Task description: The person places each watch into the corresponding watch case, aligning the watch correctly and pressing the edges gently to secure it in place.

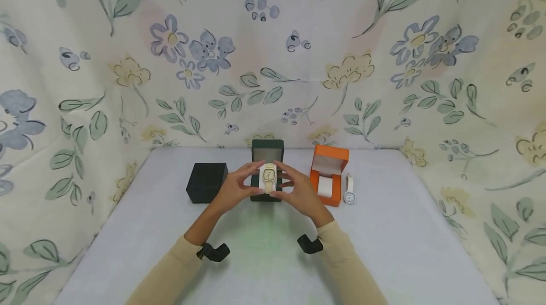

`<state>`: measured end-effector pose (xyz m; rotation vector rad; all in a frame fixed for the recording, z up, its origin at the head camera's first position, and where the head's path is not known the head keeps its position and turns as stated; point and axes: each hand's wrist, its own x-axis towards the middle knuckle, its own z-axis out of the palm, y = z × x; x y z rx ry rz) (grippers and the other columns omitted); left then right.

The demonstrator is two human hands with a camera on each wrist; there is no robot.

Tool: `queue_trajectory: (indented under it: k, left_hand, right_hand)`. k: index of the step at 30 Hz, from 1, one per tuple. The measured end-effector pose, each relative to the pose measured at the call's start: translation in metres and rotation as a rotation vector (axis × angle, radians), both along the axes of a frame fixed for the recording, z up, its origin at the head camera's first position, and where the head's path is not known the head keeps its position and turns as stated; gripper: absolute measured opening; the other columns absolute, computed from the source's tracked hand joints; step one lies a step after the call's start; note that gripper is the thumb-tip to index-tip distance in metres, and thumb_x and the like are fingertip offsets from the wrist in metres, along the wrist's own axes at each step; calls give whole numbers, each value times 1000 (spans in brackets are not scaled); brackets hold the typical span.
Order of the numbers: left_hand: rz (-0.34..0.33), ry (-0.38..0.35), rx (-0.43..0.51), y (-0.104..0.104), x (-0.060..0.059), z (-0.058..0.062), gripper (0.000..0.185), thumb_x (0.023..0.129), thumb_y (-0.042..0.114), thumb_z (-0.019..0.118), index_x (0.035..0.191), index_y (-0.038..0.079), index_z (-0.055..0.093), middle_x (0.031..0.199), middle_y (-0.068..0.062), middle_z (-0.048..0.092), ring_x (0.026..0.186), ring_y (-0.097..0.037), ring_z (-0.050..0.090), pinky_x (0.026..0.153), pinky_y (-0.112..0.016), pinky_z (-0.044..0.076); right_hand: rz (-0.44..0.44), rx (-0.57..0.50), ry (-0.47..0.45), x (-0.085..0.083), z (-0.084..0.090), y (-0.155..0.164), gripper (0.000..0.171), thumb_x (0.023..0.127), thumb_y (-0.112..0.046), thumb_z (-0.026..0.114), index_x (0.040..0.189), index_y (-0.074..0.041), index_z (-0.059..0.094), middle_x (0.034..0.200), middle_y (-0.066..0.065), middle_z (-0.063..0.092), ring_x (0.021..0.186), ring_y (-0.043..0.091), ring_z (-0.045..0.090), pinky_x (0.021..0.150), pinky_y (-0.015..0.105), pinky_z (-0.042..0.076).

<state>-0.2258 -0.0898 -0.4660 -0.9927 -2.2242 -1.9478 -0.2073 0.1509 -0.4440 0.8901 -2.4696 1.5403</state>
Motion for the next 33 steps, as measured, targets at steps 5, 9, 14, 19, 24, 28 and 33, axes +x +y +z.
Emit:
queue_trajectory:
  k: [5, 9, 14, 19, 24, 28, 33]
  left_hand:
    - [11, 0, -15, 1, -5, -1, 74, 87, -1, 78, 153, 16, 48, 151, -11, 48, 126, -29, 54, 82, -35, 62]
    - [28, -3, -35, 1, -9, -3, 72, 87, 1, 78, 153, 10, 48, 151, -12, 49, 126, -31, 55, 82, -34, 62]
    - [38, -29, -48, 1, -13, -5, 73, 88, 3, 77, 153, 9, 46, 151, -7, 48, 127, -29, 56, 83, -33, 61]
    - [41, -30, -61, 0, -17, -8, 74, 88, 1, 77, 154, 10, 45, 152, -8, 46, 128, -31, 55, 83, -33, 61]
    - [19, -32, -79, -2, -20, -10, 77, 87, -2, 78, 155, 4, 41, 155, -10, 42, 129, -35, 53, 84, -33, 61]
    - [24, -54, -85, -2, -22, -14, 78, 87, -2, 78, 155, 5, 41, 154, -9, 43, 130, -33, 52, 87, -31, 60]
    - [43, -52, -78, -3, -23, -21, 78, 86, -4, 78, 154, 3, 41, 155, -14, 43, 130, -36, 52, 90, -36, 59]
  right_hand:
    - [-30, 21, 20, -7, -4, 0, 85, 82, -13, 86, 155, -24, 44, 144, 7, 57, 116, 26, 65, 93, 37, 58]
    - [-38, 47, 51, -13, -8, 0, 86, 81, -13, 86, 156, -21, 44, 142, 10, 58, 112, 29, 68, 91, 37, 59]
    - [-29, 63, 75, -19, -12, 0, 89, 80, -10, 86, 157, -17, 42, 150, 14, 52, 118, 37, 64, 91, 48, 58]
    - [-44, 83, 58, -23, -13, -1, 85, 81, -10, 86, 155, -12, 44, 149, 10, 53, 123, 32, 62, 94, 46, 57]
    - [-47, 83, 51, -27, -17, 0, 83, 80, -11, 87, 151, -4, 47, 146, 10, 56, 125, 29, 60, 97, 45, 56]
    - [-49, 93, 52, -32, -23, 0, 83, 79, -13, 88, 151, -3, 47, 144, 10, 57, 126, 29, 59, 98, 46, 56]
    - [-70, 131, 34, -37, -31, -3, 83, 79, -16, 88, 151, -5, 48, 142, 10, 59, 126, 29, 59, 98, 45, 55]
